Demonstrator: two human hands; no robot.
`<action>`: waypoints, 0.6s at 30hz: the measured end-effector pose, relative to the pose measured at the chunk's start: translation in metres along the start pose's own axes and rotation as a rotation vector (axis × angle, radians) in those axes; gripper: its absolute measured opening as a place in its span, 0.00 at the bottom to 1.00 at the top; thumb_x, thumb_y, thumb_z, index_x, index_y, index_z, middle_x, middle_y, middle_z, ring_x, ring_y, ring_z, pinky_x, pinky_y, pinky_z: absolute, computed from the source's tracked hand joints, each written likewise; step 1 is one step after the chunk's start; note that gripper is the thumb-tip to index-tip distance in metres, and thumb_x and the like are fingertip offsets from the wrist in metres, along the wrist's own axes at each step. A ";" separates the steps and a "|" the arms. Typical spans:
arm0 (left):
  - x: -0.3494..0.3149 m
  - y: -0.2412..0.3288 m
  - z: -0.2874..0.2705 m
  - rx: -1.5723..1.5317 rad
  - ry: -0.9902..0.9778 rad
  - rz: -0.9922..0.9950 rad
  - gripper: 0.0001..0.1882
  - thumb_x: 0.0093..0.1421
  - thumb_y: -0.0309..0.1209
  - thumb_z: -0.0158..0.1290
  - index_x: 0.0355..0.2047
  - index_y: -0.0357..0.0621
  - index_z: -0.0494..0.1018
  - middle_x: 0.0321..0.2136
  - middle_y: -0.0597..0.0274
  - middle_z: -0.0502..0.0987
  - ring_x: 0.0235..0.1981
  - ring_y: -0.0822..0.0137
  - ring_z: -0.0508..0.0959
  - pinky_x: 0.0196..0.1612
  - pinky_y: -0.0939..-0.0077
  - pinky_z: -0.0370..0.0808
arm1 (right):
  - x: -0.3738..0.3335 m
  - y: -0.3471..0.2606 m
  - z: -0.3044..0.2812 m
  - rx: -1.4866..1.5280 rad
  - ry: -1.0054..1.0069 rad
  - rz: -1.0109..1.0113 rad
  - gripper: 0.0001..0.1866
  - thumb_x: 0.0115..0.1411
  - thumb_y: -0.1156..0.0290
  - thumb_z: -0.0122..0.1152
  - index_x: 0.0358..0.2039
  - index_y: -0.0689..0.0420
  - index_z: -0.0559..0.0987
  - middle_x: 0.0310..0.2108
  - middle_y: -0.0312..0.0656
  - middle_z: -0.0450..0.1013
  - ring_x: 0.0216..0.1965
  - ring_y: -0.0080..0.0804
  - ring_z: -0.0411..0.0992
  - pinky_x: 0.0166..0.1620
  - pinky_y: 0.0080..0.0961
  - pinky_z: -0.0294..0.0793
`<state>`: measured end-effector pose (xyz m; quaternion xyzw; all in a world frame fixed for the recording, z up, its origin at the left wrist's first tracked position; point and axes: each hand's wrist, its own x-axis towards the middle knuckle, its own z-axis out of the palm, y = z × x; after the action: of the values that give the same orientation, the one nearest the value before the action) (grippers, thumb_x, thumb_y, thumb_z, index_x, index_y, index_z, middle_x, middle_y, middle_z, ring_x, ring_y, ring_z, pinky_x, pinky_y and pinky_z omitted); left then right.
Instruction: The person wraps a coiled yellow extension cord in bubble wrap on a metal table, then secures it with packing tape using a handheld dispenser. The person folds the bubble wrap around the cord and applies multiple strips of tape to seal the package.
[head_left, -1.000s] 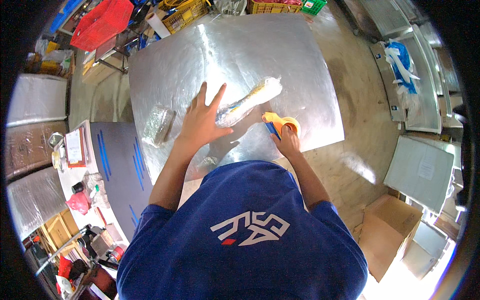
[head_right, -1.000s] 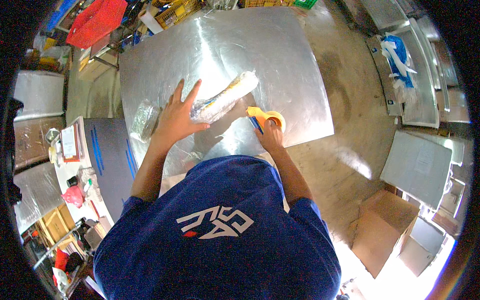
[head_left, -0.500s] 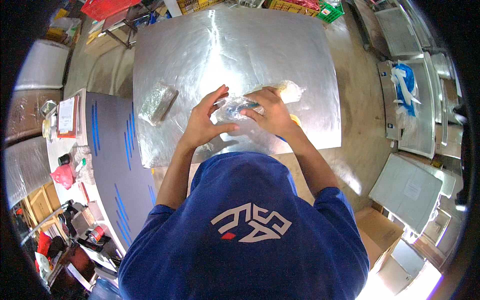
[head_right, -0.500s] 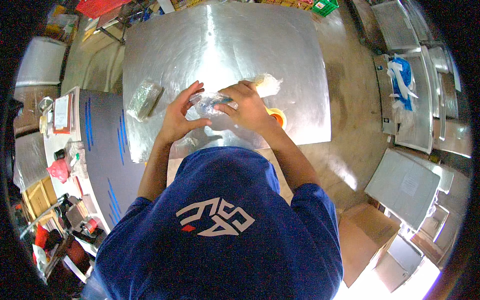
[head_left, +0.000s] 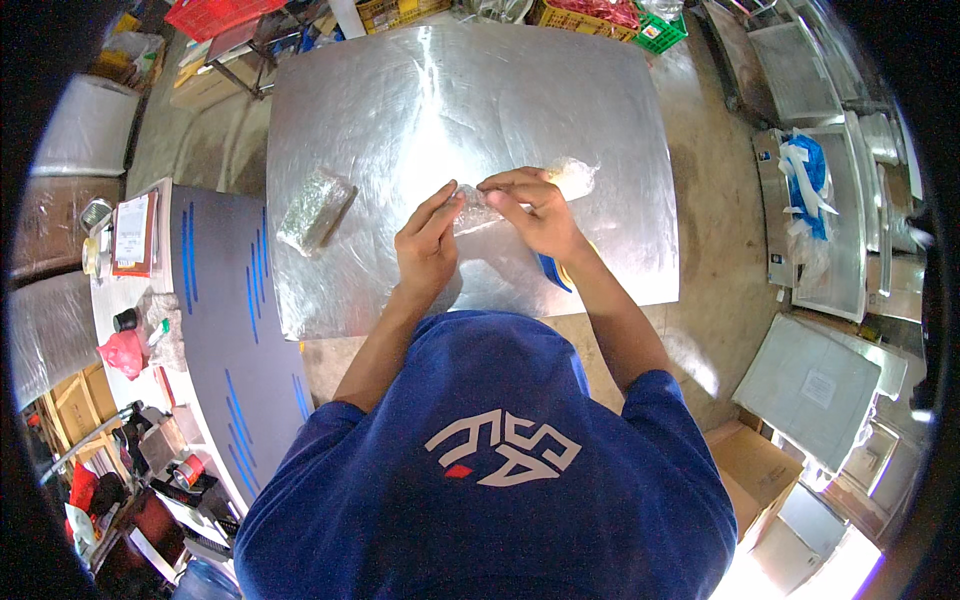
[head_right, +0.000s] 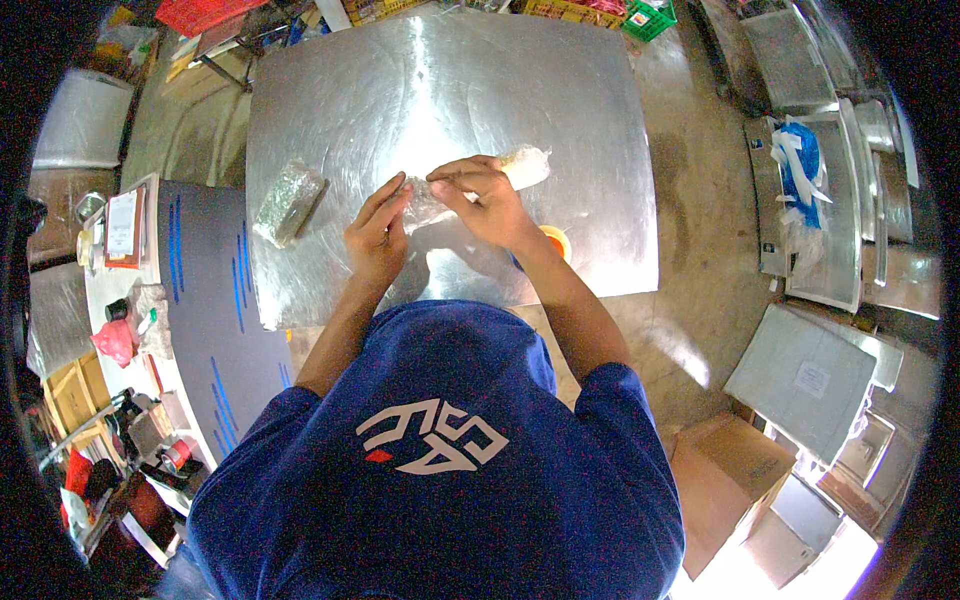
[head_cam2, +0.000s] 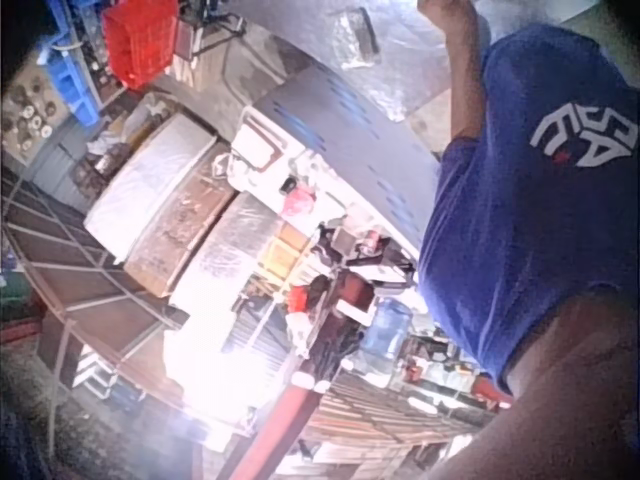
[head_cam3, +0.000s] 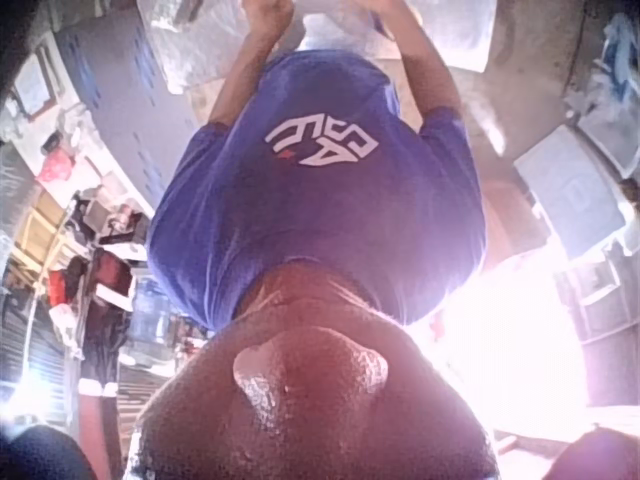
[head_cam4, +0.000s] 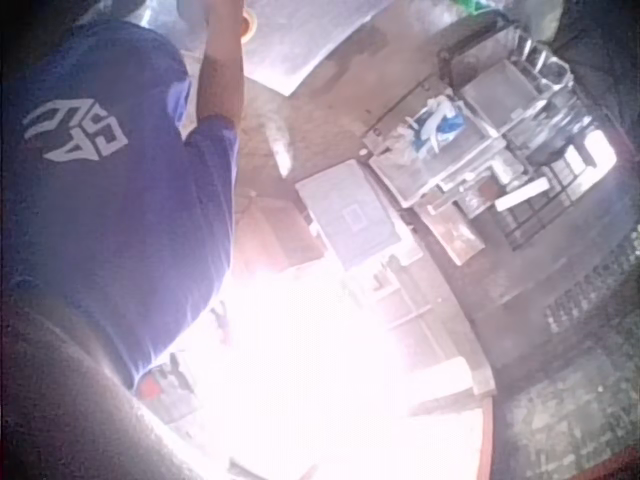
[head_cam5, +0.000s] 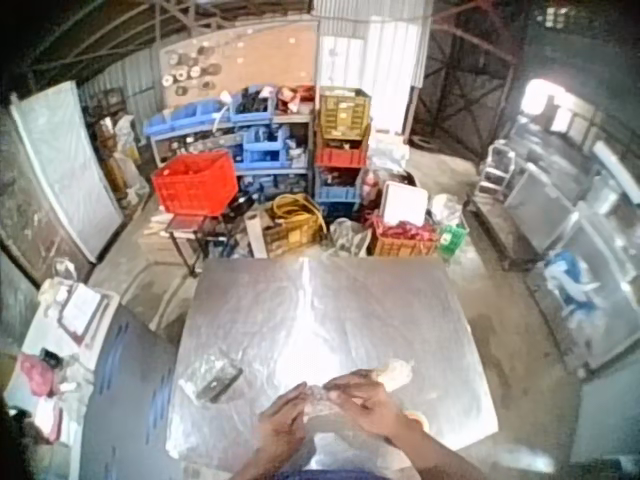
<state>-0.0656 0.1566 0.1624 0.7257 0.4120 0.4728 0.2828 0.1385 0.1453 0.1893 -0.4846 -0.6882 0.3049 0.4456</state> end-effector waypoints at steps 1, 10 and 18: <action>0.003 0.000 0.000 0.017 -0.009 -0.002 0.17 0.61 0.16 0.54 0.48 0.42 0.83 0.53 0.50 0.81 0.51 0.56 0.83 0.51 0.70 0.81 | 0.003 -0.001 0.000 -0.019 -0.019 0.040 0.07 0.57 0.76 0.72 0.37 0.58 0.86 0.40 0.42 0.82 0.44 0.32 0.78 0.56 0.32 0.70; 0.030 -0.010 -0.024 -0.338 -0.260 -0.365 0.17 0.62 0.21 0.60 0.52 0.37 0.79 0.54 0.51 0.80 0.52 0.65 0.80 0.52 0.75 0.77 | 0.026 0.006 0.003 -0.066 -0.102 0.099 0.07 0.58 0.80 0.69 0.37 0.60 0.83 0.38 0.41 0.78 0.40 0.32 0.80 0.48 0.28 0.77; 0.024 -0.007 -0.002 -0.055 -0.131 -0.137 0.16 0.66 0.26 0.58 0.54 0.40 0.79 0.55 0.47 0.78 0.57 0.56 0.78 0.58 0.67 0.75 | 0.022 0.020 0.018 -0.204 0.035 -0.072 0.08 0.54 0.82 0.68 0.31 0.53 0.81 0.36 0.32 0.76 0.37 0.25 0.75 0.56 0.33 0.58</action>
<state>-0.0650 0.1805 0.1685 0.7173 0.4283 0.4148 0.3606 0.1272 0.1728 0.1715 -0.5077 -0.7246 0.2087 0.4166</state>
